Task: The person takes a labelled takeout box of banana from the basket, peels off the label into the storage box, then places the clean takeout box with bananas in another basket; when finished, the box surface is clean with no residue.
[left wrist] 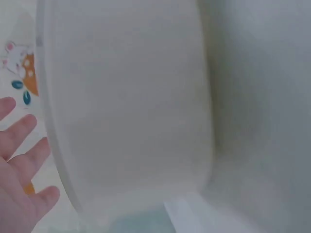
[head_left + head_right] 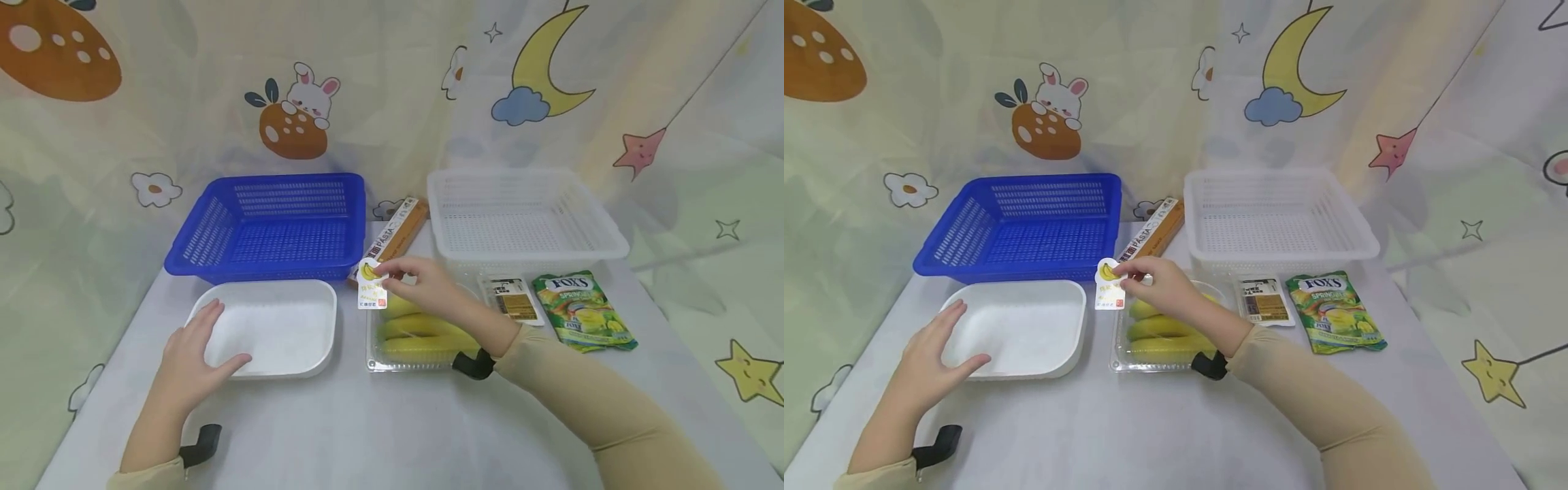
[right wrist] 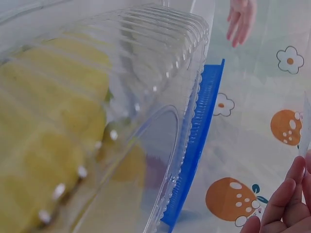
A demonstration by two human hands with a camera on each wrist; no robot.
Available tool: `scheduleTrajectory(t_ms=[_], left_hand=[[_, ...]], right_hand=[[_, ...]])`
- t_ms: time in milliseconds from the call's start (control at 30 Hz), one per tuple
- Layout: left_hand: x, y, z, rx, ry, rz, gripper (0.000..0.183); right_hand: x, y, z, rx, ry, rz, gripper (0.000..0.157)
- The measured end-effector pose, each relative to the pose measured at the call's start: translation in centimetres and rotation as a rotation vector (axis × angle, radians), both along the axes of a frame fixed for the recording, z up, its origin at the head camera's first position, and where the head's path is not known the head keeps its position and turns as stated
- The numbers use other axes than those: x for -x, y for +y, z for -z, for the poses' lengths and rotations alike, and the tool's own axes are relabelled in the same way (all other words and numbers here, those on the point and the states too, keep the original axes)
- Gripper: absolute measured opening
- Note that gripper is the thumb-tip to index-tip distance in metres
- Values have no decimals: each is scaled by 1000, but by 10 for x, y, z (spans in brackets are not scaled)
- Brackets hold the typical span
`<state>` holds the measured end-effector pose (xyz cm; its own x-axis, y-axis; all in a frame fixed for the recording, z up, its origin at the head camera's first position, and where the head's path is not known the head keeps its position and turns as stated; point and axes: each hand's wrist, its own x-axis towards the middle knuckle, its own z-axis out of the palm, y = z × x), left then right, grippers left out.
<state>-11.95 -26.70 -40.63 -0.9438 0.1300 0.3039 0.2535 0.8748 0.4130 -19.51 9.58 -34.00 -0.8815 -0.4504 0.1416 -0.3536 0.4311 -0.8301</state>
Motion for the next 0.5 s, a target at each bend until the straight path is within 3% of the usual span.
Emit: scheduleTrajectory(t_ms=[167, 300, 500], left_hand=[[-10, -22, 8, 100, -126, -87, 103], [-13, -33, 17, 125, -223, -143, 112], [-13, -39, 28, 77, -291, -186, 115]], right_hand=[[-1, -8, 1, -3, -16, -9, 22], [1, -20, -2, -2, -18, -40, 22], [6, -51, -13, -37, -43, -76, 22]])
